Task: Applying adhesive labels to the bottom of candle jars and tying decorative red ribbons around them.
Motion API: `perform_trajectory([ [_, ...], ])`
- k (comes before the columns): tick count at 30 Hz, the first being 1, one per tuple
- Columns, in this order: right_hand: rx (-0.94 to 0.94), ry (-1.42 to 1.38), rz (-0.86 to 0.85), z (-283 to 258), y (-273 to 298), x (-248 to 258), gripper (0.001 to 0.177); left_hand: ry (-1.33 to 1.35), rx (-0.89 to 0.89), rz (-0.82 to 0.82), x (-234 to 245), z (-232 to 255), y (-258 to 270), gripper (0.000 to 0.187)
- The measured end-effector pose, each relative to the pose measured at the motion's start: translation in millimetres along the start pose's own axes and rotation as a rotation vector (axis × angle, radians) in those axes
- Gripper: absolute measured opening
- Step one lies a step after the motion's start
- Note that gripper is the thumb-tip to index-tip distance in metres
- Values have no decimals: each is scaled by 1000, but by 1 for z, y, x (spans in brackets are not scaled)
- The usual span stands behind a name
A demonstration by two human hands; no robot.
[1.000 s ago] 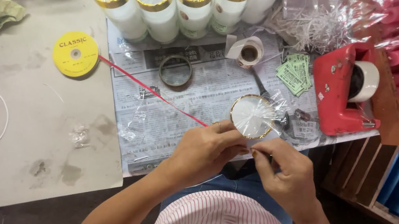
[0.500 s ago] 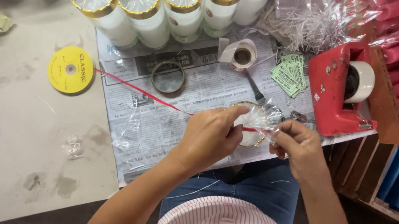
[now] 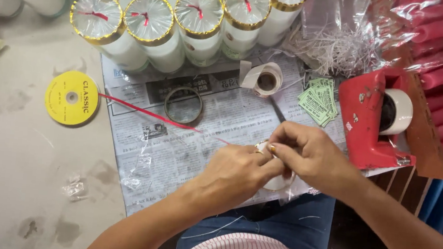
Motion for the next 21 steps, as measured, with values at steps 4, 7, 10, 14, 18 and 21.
perform_trajectory([
  [4, -133, -248, -6, 28, 5, -2, 8, 72, 99, -55, 24, -16, -9, 6],
  [7, -180, -290, -29, 25, 3, -3, 7, 195, 155, -80, 36, -25, -21, 7],
  [10, -204, -262, -82, 31, -3, -2, 5, 224, 137, -30, 38, -29, -34, 5],
  [14, -248, -241, -213, 31, -4, -2, 7, 209, 133, 62, 24, -35, -37, 9],
  [18, -214, -217, -204, 35, -5, -3, 7, 233, 163, 134, 24, -36, -31, 11],
  [21, -199, -246, -240, 23, -6, -3, 9, 151, 176, 218, 51, -26, -23, 12],
])
Point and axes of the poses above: each hand's wrist, its own y-axis away from the middle knuckle, its own x-axis out of the back of the hand, z = x × y, the point moved 7 cm from there along -y, towards the middle knuckle, and after that the axes turned 1 degree about y, right-handed, at the moved point
